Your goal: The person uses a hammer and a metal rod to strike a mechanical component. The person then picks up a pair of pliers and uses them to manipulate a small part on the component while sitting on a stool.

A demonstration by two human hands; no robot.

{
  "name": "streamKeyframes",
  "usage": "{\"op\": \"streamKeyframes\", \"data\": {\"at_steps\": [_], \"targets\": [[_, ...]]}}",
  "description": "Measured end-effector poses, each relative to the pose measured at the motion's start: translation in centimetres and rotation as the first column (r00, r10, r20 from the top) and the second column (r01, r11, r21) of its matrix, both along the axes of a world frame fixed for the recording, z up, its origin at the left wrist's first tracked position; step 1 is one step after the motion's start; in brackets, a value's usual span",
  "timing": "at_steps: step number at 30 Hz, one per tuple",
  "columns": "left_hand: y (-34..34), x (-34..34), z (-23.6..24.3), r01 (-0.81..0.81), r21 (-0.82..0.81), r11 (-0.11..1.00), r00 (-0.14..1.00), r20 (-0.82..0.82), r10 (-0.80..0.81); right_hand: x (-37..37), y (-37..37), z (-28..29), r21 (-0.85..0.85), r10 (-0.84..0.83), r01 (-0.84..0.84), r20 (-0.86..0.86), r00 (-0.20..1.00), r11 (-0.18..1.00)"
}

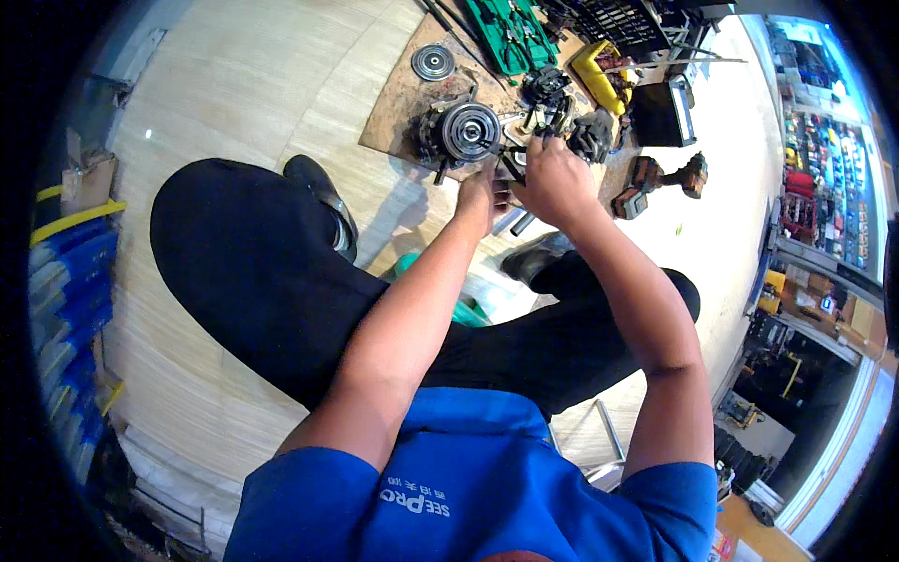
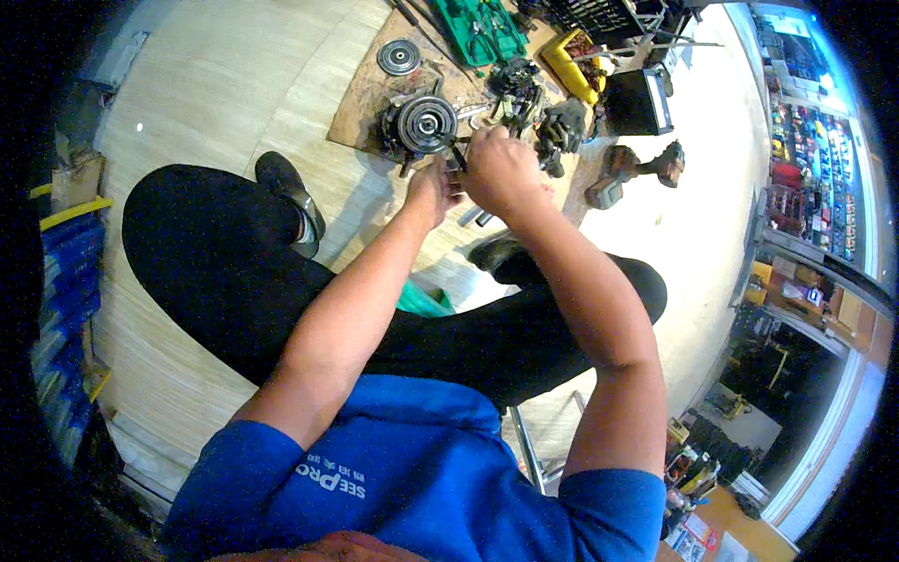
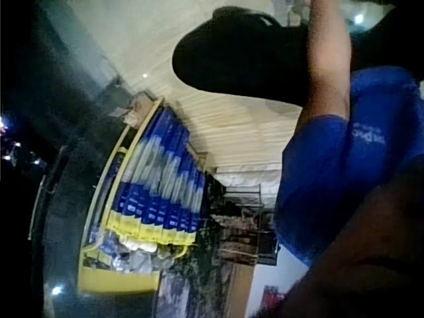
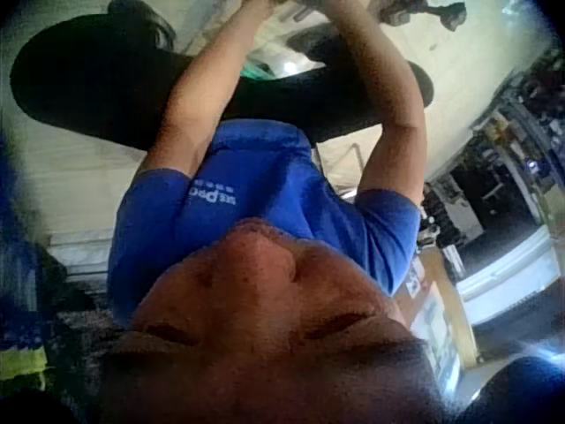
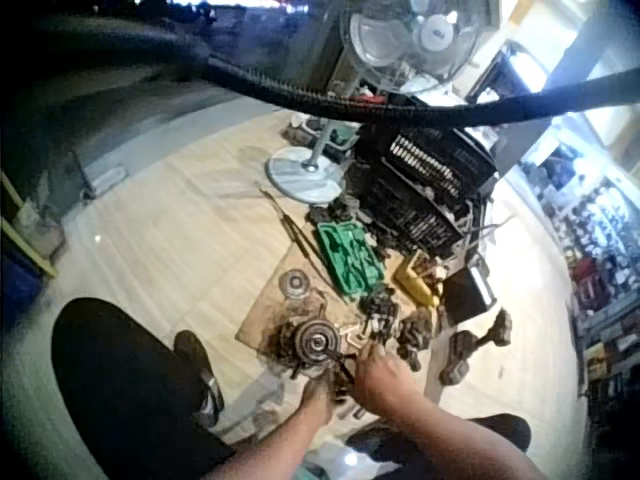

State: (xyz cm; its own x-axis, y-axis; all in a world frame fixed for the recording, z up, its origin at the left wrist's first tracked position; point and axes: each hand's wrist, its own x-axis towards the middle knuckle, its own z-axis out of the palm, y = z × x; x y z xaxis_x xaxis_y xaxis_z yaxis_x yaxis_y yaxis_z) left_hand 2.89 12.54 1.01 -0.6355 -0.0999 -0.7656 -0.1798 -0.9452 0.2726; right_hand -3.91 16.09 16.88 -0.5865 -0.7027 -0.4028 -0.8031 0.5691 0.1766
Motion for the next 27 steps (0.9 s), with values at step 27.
{"op": "streamKeyframes", "data": {"at_steps": [27], "targets": [[-2.8,-0.2,-2.1,-0.17,-0.428,0.888,0.983,-0.133,0.124,3.2,6.8,-0.3,-0.112,-0.114,0.119,0.05,0.992,0.987]]}}
